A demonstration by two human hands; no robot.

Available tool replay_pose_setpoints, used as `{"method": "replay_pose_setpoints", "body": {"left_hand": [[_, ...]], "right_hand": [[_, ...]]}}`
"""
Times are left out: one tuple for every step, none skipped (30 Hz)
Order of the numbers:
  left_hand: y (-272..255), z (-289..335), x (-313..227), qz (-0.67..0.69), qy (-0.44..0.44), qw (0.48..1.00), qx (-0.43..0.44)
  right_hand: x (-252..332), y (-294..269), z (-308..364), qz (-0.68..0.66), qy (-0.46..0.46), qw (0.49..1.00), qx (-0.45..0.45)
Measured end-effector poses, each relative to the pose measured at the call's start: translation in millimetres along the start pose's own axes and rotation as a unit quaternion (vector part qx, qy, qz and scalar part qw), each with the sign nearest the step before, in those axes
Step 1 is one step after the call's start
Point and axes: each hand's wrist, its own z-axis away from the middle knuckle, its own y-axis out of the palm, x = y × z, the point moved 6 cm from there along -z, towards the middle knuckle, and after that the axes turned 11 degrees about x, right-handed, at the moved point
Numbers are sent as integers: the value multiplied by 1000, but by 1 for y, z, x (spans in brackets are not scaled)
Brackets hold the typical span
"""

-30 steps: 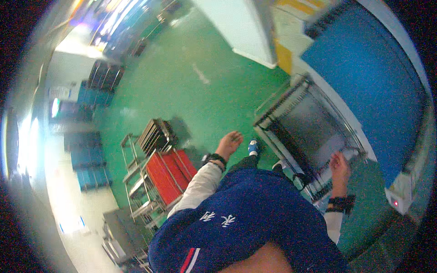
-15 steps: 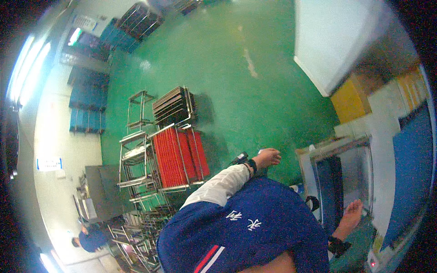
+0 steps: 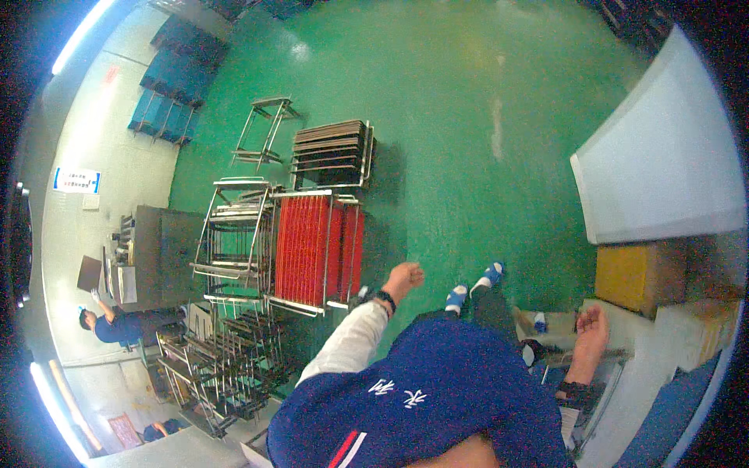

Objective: The person is feeding blue metal sheets into a rolling machine and organizing the resulting components.

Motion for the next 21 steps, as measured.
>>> {"method": "replay_pose_setpoints", "body": {"left_hand": [[-15,-3,8,39,5,999,-1],[-11,-1,8,46,-7,999,-10],[-2,2,3,50,-21,998,-19],[1,3,0,85,-25,996,-23],[4,0,0,119,-31,992,-25],[1,-7,0,137,-26,990,-16],[-7,-17,0,155,-21,988,-8],[-8,-28,-5,176,-15,984,-1],[1,-39,-18,166,-16,986,-24],[13,-44,-34,155,-19,986,-50],[25,-48,-50,144,-21,986,-76],[43,-52,-70,134,-20,988,-77],[62,-59,-90,125,-18,989,-78],[81,-66,-111,117,-16,990,-78],[100,-74,-135,111,5,992,-60],[117,-84,-154,108,24,993,-41],[133,-92,-173,105,43,993,-23],[141,-97,-186,104,49,993,-25],[149,-106,-201,102,54,993,-24],[156,-112,-215,99,59,993,-23],[155,-117,-224,100,59,992,-41]], "right_hand": [[2,18,-22,8,10,1000,25],[3,36,-41,12,14,1000,19],[3,51,-61,17,20,999,25],[1,68,-84,24,29,999,36],[0,80,-104,30,37,998,44],[-2,96,-129,28,49,996,64],[-6,113,-153,27,62,994,85],[-10,129,-177,28,77,991,108],[-10,141,-199,29,92,989,116],[-10,155,-217,28,109,986,122],[-10,168,-236,27,126,983,129],[-9,180,-254,20,136,981,135],[-11,186,-272,20,150,979,138],[-10,192,-291,19,164,976,141],[-11,199,-311,19,177,973,147],[-11,204,-330,27,192,970,146],[-12,208,-347,35,206,967,146],[-14,211,-360,45,222,963,144],[-16,213,-375,50,230,961,145],[-20,214,-388,54,237,959,145],[-22,222,-398,58,246,956,147]]}}
